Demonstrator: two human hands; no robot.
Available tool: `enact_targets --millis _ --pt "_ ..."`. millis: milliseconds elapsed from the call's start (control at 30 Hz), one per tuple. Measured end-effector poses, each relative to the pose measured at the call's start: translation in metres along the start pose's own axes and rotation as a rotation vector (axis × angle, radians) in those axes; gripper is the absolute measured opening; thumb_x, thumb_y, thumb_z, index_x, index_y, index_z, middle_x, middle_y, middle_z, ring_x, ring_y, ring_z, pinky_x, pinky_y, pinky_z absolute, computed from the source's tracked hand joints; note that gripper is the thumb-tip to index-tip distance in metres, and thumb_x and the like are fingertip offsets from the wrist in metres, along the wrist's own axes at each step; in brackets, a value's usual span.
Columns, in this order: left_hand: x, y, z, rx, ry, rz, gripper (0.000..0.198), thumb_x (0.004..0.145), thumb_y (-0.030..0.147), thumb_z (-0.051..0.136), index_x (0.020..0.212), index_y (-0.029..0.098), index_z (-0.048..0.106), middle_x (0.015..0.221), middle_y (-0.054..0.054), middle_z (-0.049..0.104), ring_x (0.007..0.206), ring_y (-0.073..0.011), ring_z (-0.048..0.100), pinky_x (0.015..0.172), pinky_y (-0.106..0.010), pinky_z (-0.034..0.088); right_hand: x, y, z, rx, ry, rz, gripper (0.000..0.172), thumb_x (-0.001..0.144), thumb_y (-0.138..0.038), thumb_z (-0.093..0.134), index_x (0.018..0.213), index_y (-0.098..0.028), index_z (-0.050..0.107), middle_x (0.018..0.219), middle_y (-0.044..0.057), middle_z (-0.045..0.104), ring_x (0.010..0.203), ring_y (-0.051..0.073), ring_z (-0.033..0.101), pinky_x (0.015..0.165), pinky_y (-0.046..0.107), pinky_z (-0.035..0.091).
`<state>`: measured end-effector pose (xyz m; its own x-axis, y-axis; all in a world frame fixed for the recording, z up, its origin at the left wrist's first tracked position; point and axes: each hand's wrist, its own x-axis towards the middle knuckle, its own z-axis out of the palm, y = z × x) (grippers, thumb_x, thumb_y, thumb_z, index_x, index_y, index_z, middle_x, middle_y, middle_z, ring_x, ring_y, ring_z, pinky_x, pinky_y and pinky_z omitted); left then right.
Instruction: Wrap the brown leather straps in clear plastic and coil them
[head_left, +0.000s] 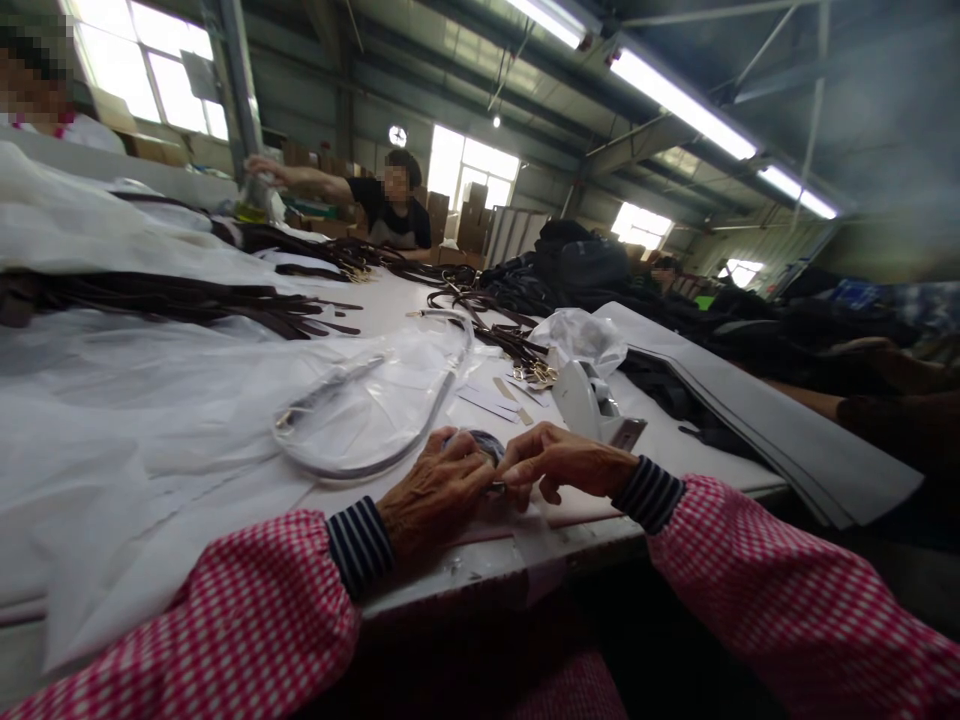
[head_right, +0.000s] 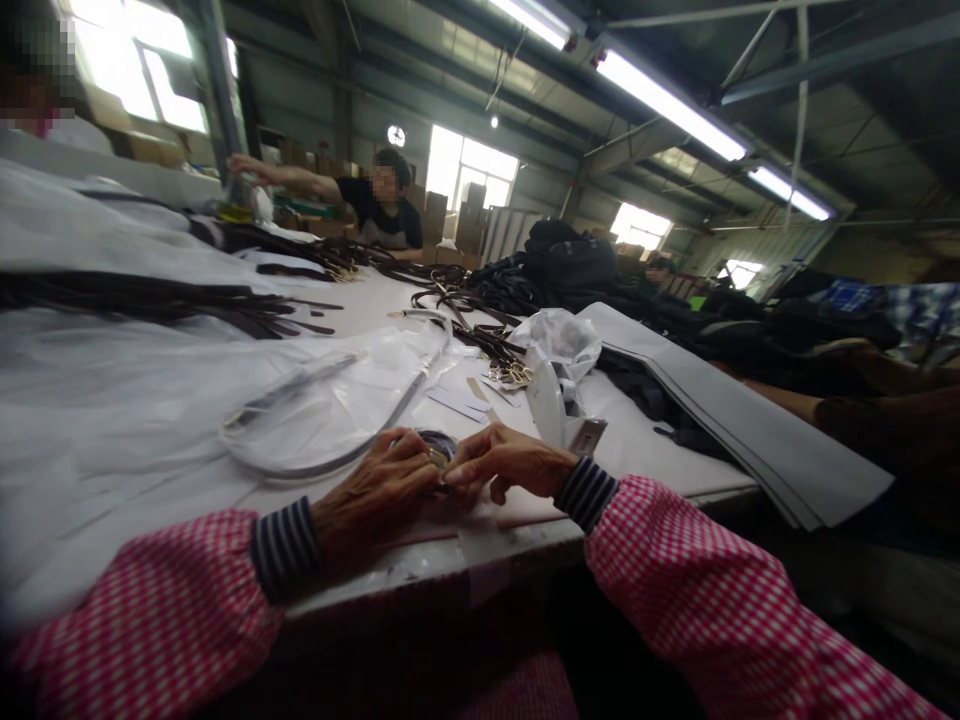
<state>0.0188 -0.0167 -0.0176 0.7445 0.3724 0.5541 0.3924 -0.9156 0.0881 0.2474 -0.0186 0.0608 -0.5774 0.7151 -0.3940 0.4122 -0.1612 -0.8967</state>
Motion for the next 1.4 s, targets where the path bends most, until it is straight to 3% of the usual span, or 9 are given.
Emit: enact_targets --millis 267,433,567,733,867,1033,1267,1400 --pt "-0.002 0.000 -0.001 0.020 -0.019 0.044 0.020 0.104 0.020 0.047 0.117 0.020 0.062 0.101 -0.006 0.070 0.100 -0.0253 0.053 0.103 -0.048 0.029 0.001 0.005 -0.002 0.032 0.011 0.009 0.028 0.077 -0.032 0.083 0.094 -0.012 0.076 0.080 0.005 0.074 0.071 0.016 0.071 0.046 0.016 0.044" --pt "0.000 -0.003 -0.002 -0.092 0.019 -0.086 0.017 0.101 0.024 0.051 0.090 0.018 0.062 0.088 -0.006 0.066 0.090 -0.0236 0.054 0.087 -0.041 0.036 -0.004 0.009 0.012 0.008 0.109 -0.176 0.031 0.085 -0.038 0.076 0.101 -0.011 0.075 0.090 0.009 0.075 0.072 0.017 0.070 0.048 0.017 0.047" --pt "0.000 -0.004 -0.006 -0.171 0.021 -0.124 0.018 0.100 0.028 0.053 0.087 0.018 0.060 0.087 -0.005 0.064 0.088 -0.0227 0.055 0.082 -0.038 0.038 -0.011 0.010 0.023 -0.102 0.198 -0.282 0.038 0.091 -0.044 0.070 0.108 -0.011 0.074 0.097 0.013 0.075 0.080 0.020 0.069 0.048 0.018 0.049" --pt "0.000 -0.004 -0.006 -0.219 0.032 -0.153 0.018 0.101 0.030 0.053 0.090 0.018 0.062 0.086 -0.004 0.064 0.090 -0.0221 0.055 0.083 -0.037 0.038 -0.014 0.008 0.027 -0.385 0.264 -0.336 0.030 0.096 -0.043 0.067 0.110 -0.018 0.075 0.095 0.006 0.074 0.073 0.016 0.065 0.054 0.021 0.049" --pt "0.000 -0.004 -0.003 -0.194 0.036 -0.116 0.021 0.102 0.033 0.053 0.091 0.018 0.062 0.088 -0.005 0.065 0.088 -0.0220 0.054 0.081 -0.038 0.036 -0.007 0.005 0.029 -0.768 0.377 -0.489 0.017 0.101 -0.022 0.059 0.099 -0.017 0.076 0.086 0.004 0.073 0.076 0.016 0.066 0.072 0.025 0.048" --pt "0.000 -0.004 -0.001 -0.126 0.064 -0.042 0.017 0.101 0.026 0.052 0.090 0.017 0.061 0.090 -0.006 0.066 0.088 -0.0231 0.053 0.082 -0.040 0.035 0.000 0.003 0.031 -1.219 0.422 -0.522 0.012 0.093 -0.008 0.064 0.088 -0.016 0.071 0.084 0.005 0.073 0.073 0.017 0.067 0.066 0.024 0.040" --pt "-0.002 -0.005 0.005 -0.051 0.068 0.007 0.009 0.101 0.022 0.053 0.099 0.017 0.060 0.095 -0.006 0.067 0.094 -0.0248 0.053 0.092 -0.044 0.035 0.001 0.004 0.027 -1.089 0.447 -0.549 0.013 0.091 -0.012 0.069 0.080 -0.016 0.071 0.071 0.002 0.071 0.068 0.015 0.066 0.066 0.022 0.039" --pt "-0.001 -0.004 0.004 -0.098 0.077 0.015 0.008 0.101 0.021 0.054 0.098 0.017 0.060 0.097 -0.006 0.067 0.093 -0.0237 0.054 0.089 -0.040 0.037 0.000 0.004 0.025 -1.006 0.426 -0.524 0.012 0.088 -0.013 0.073 0.076 -0.016 0.070 0.066 -0.001 0.067 0.063 0.012 0.060 0.064 0.022 0.037"
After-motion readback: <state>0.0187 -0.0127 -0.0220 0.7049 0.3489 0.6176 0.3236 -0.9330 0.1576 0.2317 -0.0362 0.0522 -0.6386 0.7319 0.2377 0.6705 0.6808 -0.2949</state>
